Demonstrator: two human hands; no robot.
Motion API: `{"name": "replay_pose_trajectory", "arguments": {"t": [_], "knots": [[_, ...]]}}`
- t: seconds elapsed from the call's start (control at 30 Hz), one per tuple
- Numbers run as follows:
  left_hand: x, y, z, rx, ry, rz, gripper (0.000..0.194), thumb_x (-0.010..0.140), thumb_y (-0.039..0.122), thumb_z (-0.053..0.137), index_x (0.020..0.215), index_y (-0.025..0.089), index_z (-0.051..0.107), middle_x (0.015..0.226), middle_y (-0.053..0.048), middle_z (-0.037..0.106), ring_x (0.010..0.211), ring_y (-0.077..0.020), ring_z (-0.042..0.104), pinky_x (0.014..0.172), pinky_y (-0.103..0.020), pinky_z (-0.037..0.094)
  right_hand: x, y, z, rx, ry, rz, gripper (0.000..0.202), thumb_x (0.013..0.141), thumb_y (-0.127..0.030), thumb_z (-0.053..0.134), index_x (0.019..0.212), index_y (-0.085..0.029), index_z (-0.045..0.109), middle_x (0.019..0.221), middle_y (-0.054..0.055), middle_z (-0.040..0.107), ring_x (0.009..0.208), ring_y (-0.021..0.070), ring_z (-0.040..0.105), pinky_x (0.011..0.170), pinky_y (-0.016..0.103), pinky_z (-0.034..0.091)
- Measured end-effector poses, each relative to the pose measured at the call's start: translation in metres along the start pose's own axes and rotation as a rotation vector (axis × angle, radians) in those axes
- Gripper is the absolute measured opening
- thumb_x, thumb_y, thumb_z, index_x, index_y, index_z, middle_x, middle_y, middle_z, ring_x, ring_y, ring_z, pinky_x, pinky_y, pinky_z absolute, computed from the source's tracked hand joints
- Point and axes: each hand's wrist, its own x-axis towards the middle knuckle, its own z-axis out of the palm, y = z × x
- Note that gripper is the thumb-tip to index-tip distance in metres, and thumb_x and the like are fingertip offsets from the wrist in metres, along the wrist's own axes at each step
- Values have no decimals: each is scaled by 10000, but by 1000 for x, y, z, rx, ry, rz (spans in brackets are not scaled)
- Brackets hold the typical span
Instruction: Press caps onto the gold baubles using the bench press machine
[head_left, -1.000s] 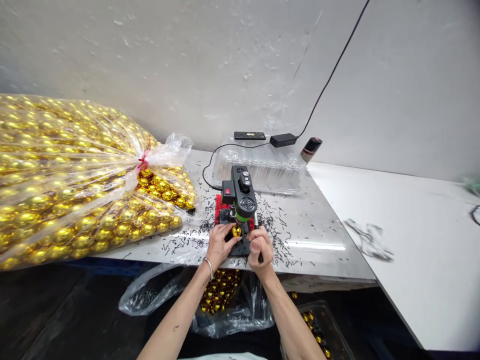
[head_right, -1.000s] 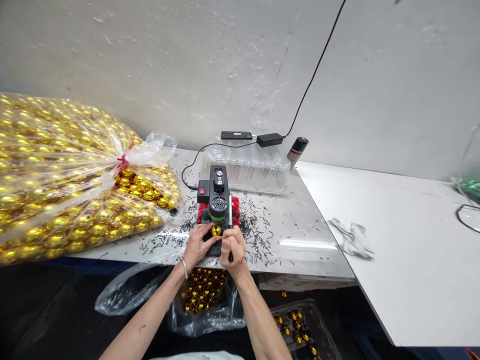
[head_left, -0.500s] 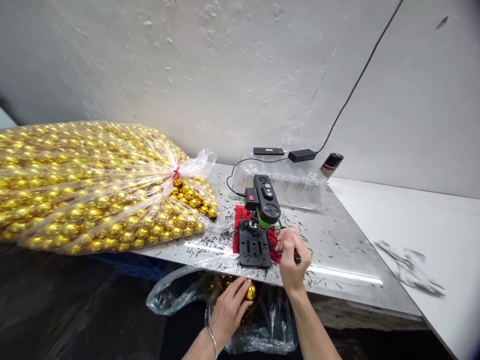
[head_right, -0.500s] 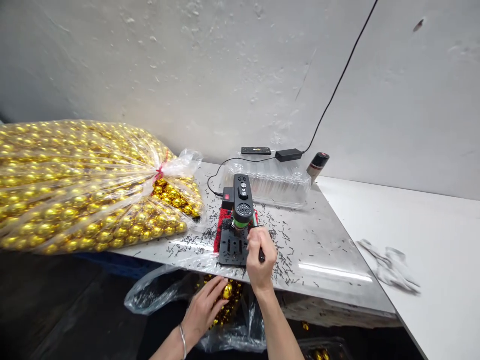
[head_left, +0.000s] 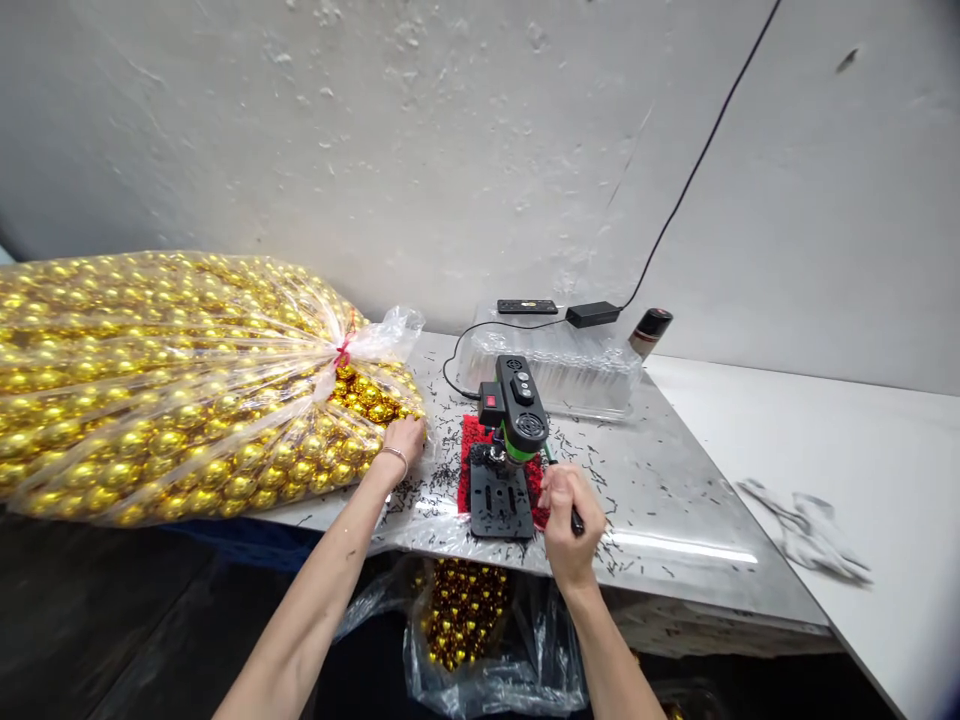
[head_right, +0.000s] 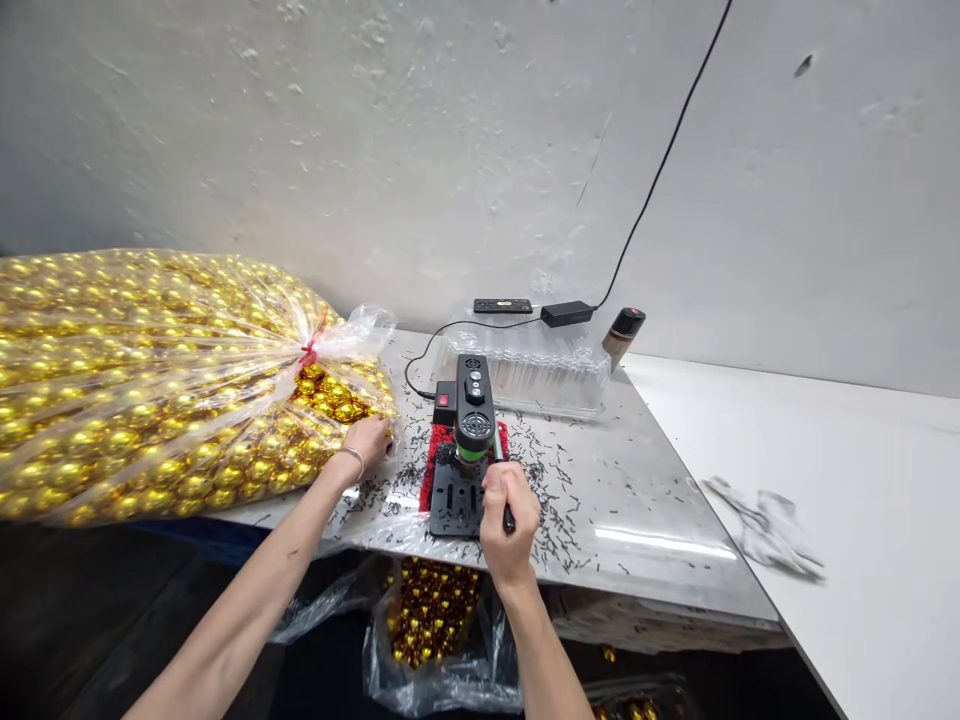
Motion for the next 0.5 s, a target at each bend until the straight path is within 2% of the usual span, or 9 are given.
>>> {"name": "replay_pose_trajectory", "arguments": {"t": [0.1, 0.17, 0.2, 0.27, 0.37, 0.43, 0.5], "knots": [[0, -3, 3, -59, 2, -14, 203, 813, 128, 575, 967, 139, 706, 1011, -169, 708, 961, -291, 682, 839, -369, 512, 0, 1, -1, -5, -8, -27, 305, 945, -159, 425, 645, -203, 464, 689, -2, 507, 662, 133, 503, 606, 283, 389], [-10, -6, 2, -107, 35, -18, 265, 865, 220, 550, 1085, 150, 681, 1077, -157, 701, 996, -275, 673, 848, -357, 510, 0, 1, -1, -5, -12, -43, 303, 941, -143, 423, 646, -204, 460, 684, -1, 503, 661, 133, 502, 596, 282, 387], [-17, -7, 1, -202, 60, -30, 315, 886, 276, 536, 1147, 149, 658, 1101, -151, 699, 997, -263, 672, 838, -348, 515, 0, 1, -1, -2, -14, -44, 302, 939, -138, 423, 646, -204, 459, 684, 0, 501, 660, 133, 501, 591, 281, 386], [-35, -9, 0, -589, 112, -80, 436, 886, 399, 545, 1228, 140, 620, 1101, -135, 705, 947, -234, 681, 782, -323, 529, -1, 2, 0, 4, -11, -31, 303, 938, -140, 422, 645, -205, 458, 686, 2, 502, 659, 136, 501, 585, 284, 384], [-69, -2, 9, -1319, 130, -195, 585, 752, 518, 687, 1193, 135, 647, 1036, -112, 722, 823, -196, 691, 692, -289, 530, -3, 2, 1, 12, 7, -7, 304, 941, -158, 423, 644, -205, 465, 690, 5, 506, 657, 139, 501, 587, 290, 385], [-88, 11, 22, -1545, 89, -258, 592, 684, 515, 754, 1135, 141, 674, 1039, -113, 724, 803, -184, 693, 693, -284, 532, -3, 2, 2, 19, 15, -6, 304, 946, -165, 422, 647, -204, 468, 692, 4, 506, 661, 137, 501, 596, 290, 386], [-101, 28, 38, -1616, 47, -294, 553, 673, 490, 775, 1097, 147, 683, 1048, -114, 726, 824, -182, 695, 720, -289, 539, 0, 0, 2, 23, 18, -9, 312, 953, -173, 418, 645, -204, 464, 686, 2, 502, 665, 134, 501, 608, 291, 387]]}}
